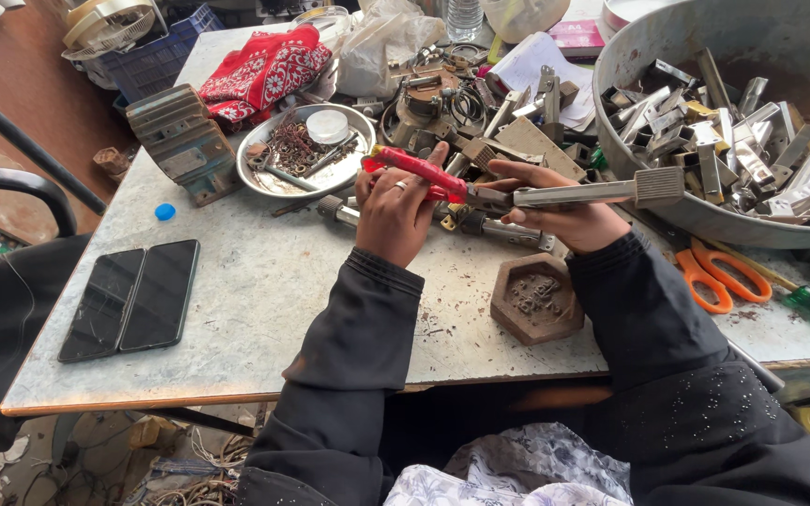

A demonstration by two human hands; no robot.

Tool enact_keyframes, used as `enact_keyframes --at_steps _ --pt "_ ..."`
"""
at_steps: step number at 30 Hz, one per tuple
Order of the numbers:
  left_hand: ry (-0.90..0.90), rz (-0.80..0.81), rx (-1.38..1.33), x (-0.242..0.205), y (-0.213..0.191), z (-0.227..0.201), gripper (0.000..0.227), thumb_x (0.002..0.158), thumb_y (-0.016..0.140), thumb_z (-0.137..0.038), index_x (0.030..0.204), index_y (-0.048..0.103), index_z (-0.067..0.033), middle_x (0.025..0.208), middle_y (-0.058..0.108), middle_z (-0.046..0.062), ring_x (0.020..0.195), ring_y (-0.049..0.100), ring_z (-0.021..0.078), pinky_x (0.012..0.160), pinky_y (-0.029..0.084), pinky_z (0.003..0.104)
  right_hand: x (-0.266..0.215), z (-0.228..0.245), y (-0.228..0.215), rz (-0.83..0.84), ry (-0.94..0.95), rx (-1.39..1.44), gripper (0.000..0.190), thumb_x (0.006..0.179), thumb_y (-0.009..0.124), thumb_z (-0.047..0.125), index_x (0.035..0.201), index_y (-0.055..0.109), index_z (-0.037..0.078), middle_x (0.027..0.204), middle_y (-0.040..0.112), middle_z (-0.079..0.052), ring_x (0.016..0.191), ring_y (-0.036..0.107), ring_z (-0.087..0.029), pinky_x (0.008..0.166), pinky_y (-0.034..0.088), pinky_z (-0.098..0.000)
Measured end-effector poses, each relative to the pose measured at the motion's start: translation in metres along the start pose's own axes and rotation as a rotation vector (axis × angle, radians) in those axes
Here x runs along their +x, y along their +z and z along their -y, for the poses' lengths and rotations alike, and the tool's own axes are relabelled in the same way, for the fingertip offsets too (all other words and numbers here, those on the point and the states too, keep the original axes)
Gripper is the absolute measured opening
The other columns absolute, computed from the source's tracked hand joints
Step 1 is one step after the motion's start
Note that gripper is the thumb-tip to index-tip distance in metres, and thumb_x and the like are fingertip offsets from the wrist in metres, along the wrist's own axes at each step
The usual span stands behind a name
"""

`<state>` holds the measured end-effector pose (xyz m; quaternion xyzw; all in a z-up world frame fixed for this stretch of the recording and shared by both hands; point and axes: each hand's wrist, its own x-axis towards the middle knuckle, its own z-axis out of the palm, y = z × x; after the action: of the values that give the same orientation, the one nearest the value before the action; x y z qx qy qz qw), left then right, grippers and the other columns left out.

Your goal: The person uses pliers to hold a metal lock cylinder and a hammer to strike it repeatedly on a workbench. They adjust the cylinder's position and continue hammering to modify or disassemble the lock.

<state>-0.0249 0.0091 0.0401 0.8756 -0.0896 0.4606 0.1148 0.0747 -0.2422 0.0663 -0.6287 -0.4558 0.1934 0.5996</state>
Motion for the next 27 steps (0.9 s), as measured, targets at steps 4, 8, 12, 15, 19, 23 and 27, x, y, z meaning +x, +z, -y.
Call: enact_keyframes --at_steps 4,8,12,15,19,23,27 --pt "0.01 0.013 0.007 0.001 -0.001 -0.003 0.066 0.094 0.074 -0.026 0.154 0.048 -0.0309 0.092 0.07 -0.007 0.104 0.063 0.015 0.111 0.032 0.051 -0.001 -0.005 -0.002 -0.016 -0.007 -0.02 0.074 0.093 0.073 0.018 0.156 0.04 -0.001 0.141 0.061 -0.017 0.129 0.058 -0.02 0.106 0.05 -0.0334" --pt "0.004 0.078 0.029 0.0 -0.003 -0.002 0.063 0.096 0.074 -0.022 0.154 0.049 -0.0305 0.083 0.07 -0.007 0.101 0.065 0.0142 0.108 0.033 0.051 0.002 -0.011 0.002 -0.069 -0.008 -0.114 0.064 0.09 0.076 0.02 0.146 0.052 0.001 0.137 0.065 -0.012 0.126 0.061 -0.016 0.103 0.052 -0.0315" --pt "0.023 0.086 -0.016 0.0 -0.004 0.0 0.065 0.098 0.072 -0.018 0.157 0.048 -0.0295 0.09 0.072 -0.005 0.105 0.065 0.0146 0.107 0.036 0.043 0.007 -0.015 0.008 -0.172 0.006 -0.339 0.049 0.084 0.083 0.015 0.129 0.07 0.002 0.12 0.074 -0.008 0.106 0.068 -0.013 0.089 0.057 -0.0292" --pt "0.04 0.027 0.007 0.002 -0.004 -0.004 0.063 0.094 0.077 -0.021 0.151 0.052 -0.0283 0.099 0.073 -0.005 0.104 0.063 0.0131 0.106 0.035 0.044 0.008 -0.017 0.013 -0.258 -0.002 -0.301 0.036 0.086 0.079 0.008 0.12 0.073 0.001 0.109 0.077 -0.008 0.096 0.071 -0.011 0.085 0.06 -0.0254" --pt "0.057 -0.14 0.042 0.007 -0.01 -0.011 0.067 0.087 0.086 -0.021 0.146 0.056 -0.0282 0.133 0.064 -0.001 0.126 0.053 0.0202 0.113 0.036 0.041 0.006 -0.019 0.018 -0.347 -0.032 -0.247 0.026 0.09 0.078 0.003 0.114 0.072 -0.002 0.104 0.077 -0.009 0.095 0.073 -0.012 0.086 0.06 -0.0252" --pt "0.085 -0.258 0.166 0.012 -0.022 -0.007 0.078 0.071 0.095 -0.035 0.14 0.058 -0.0253 0.145 0.045 0.012 0.134 0.04 0.0323 0.113 0.032 0.049 0.004 -0.021 0.021 -0.394 -0.056 0.075 0.024 0.091 0.073 -0.002 0.115 0.067 -0.005 0.108 0.074 -0.012 0.1 0.074 -0.016 0.092 0.062 -0.0291" --pt "-0.194 -0.239 -0.271 0.009 -0.019 -0.001 0.105 0.078 0.095 -0.034 0.156 0.028 -0.0161 0.149 0.042 0.017 0.137 0.049 0.033 0.115 0.043 0.047 0.005 -0.027 0.024 -0.465 -0.086 0.333 0.026 0.091 0.071 -0.005 0.116 0.065 -0.006 0.11 0.073 -0.016 0.101 0.075 -0.021 0.094 0.063 -0.0314"
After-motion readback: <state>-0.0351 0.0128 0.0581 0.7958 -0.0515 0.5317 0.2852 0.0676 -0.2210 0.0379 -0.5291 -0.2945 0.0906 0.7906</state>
